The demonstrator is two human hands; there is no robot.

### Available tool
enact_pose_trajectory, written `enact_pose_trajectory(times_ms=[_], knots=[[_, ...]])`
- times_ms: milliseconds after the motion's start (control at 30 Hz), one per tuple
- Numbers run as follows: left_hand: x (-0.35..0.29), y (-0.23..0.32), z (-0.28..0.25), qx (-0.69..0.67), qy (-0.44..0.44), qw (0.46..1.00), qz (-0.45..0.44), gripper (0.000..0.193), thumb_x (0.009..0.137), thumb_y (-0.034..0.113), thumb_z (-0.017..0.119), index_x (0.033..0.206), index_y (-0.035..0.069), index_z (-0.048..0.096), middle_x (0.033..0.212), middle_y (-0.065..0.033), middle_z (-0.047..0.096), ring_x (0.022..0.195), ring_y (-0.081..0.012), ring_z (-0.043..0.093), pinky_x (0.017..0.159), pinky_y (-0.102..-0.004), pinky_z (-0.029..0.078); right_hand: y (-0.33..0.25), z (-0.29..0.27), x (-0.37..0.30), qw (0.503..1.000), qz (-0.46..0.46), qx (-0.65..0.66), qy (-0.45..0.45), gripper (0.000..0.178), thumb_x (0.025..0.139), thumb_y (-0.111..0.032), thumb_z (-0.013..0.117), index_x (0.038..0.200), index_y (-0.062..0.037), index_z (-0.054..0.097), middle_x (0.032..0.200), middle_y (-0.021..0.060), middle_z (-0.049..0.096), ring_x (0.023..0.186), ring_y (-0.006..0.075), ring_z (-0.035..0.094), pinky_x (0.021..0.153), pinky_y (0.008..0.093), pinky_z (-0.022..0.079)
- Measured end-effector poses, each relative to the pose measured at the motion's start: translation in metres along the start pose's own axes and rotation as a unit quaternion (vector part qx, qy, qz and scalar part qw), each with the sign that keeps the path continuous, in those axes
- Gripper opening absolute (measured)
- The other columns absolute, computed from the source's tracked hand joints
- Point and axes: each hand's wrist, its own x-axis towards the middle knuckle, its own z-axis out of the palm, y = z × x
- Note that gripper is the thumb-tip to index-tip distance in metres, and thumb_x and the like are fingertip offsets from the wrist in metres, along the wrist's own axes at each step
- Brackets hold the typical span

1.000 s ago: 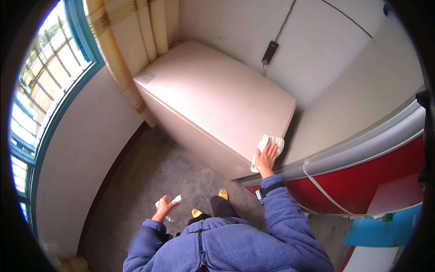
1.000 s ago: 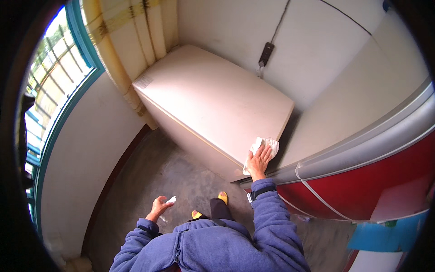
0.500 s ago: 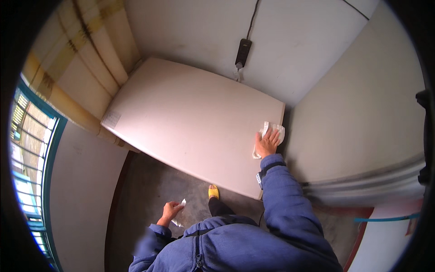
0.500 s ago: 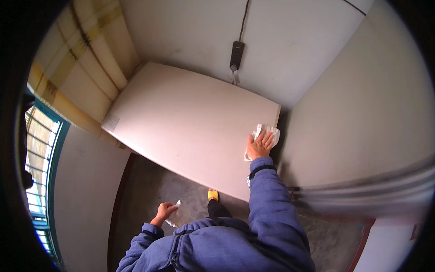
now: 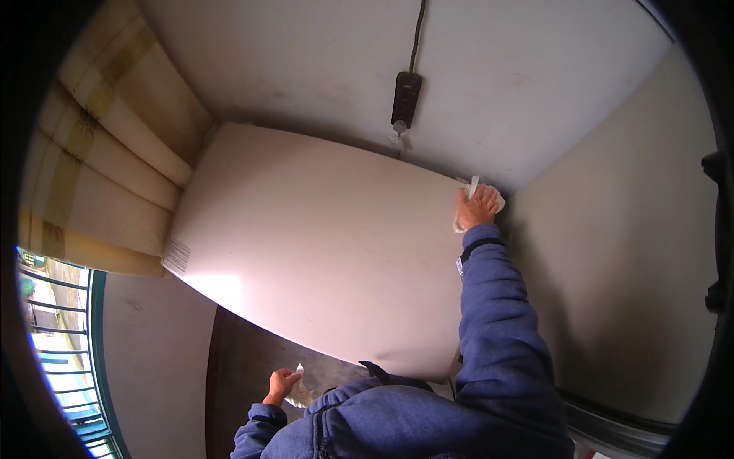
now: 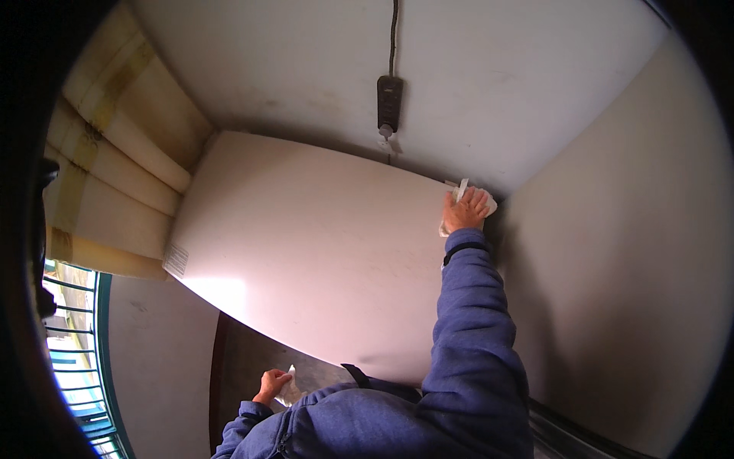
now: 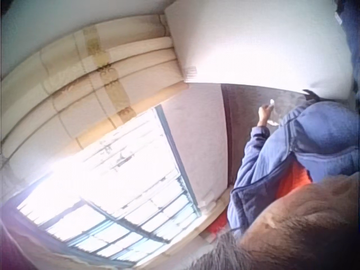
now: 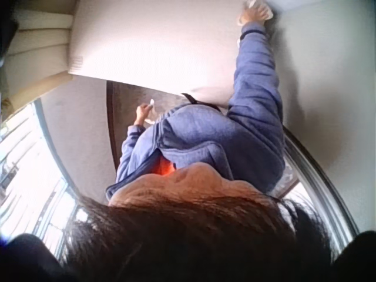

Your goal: The person wipes a round table with a cloth, then cleans a small green-framed mirror, and finally wipes the top of a white cabinet. The actions are performed with a cloth in hand, moving across each surface in sequence.

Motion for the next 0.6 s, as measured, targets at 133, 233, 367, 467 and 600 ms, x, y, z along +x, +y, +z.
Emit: enact_pose_trajectory(times_ms=[133, 233, 367, 467, 600], knots=[[0.004, 0.003, -0.023, 0.009, -0.007, 1.0, 0.014, 0.039, 0.071, 0.032, 0.079, 0.092, 0.0, 0.073, 0.084, -0.0153, 0.072, 0.078, -0.0232, 0.07, 0.072, -0.0353, 0.055, 0.013, -0.011, -0.007, 0.998, -0.056, 0.008, 0.012, 0.071, 0.093, -0.052, 0.043, 0.143, -0.0025, 0.035, 0.152, 0.0234, 0.029, 0.143, 0.0377, 0.02, 0.115, 0.0533, 0.013], [0.014, -0.003, -0.043, 0.011, -0.03, 0.999, 0.034, 0.042, 0.07, 0.034, 0.078, 0.095, 0.0, 0.073, 0.086, -0.0163, 0.072, 0.081, -0.0248, 0.071, 0.075, -0.0362, 0.055, 0.021, -0.017, -0.033, 0.995, -0.086, 0.001, 0.047, 0.062, 0.094, -0.045, 0.046, 0.139, -0.0033, 0.039, 0.148, 0.0216, 0.036, 0.14, 0.0371, 0.028, 0.113, 0.0542, 0.019], [0.038, -0.012, -0.073, 0.028, -0.076, 0.995, 0.056, 0.043, 0.071, 0.035, 0.077, 0.096, 0.0, 0.073, 0.088, -0.0163, 0.072, 0.083, -0.0256, 0.071, 0.077, -0.0362, 0.055, 0.026, -0.02, -0.088, 0.996, -0.066, -0.017, 0.055, 0.062, 0.095, -0.045, 0.045, 0.139, -0.0034, 0.038, 0.148, 0.021, 0.037, 0.14, 0.0361, 0.029, 0.113, 0.054, 0.022], [0.06, -0.02, -0.103, 0.055, -0.078, 0.991, 0.095, 0.042, 0.071, 0.035, 0.076, 0.096, 0.001, 0.073, 0.088, -0.0157, 0.073, 0.084, -0.0258, 0.071, 0.077, -0.0361, 0.055, 0.029, -0.024, -0.151, 0.998, -0.039, -0.005, 0.048, 0.063, 0.095, -0.046, 0.044, 0.141, -0.0022, 0.038, 0.149, 0.0219, 0.034, 0.142, 0.036, 0.025, 0.114, 0.054, 0.02], [0.074, -0.053, -0.132, 0.073, -0.083, 0.989, 0.097, 0.038, 0.07, 0.032, 0.078, 0.094, 0.002, 0.074, 0.085, -0.013, 0.073, 0.079, -0.0223, 0.07, 0.073, -0.0346, 0.055, 0.041, -0.033, -0.256, 0.999, -0.028, -0.011, 0.043, 0.064, 0.096, -0.045, 0.044, 0.141, -0.0003, 0.037, 0.15, 0.022, 0.033, 0.142, 0.0366, 0.024, 0.114, 0.0545, 0.019]])
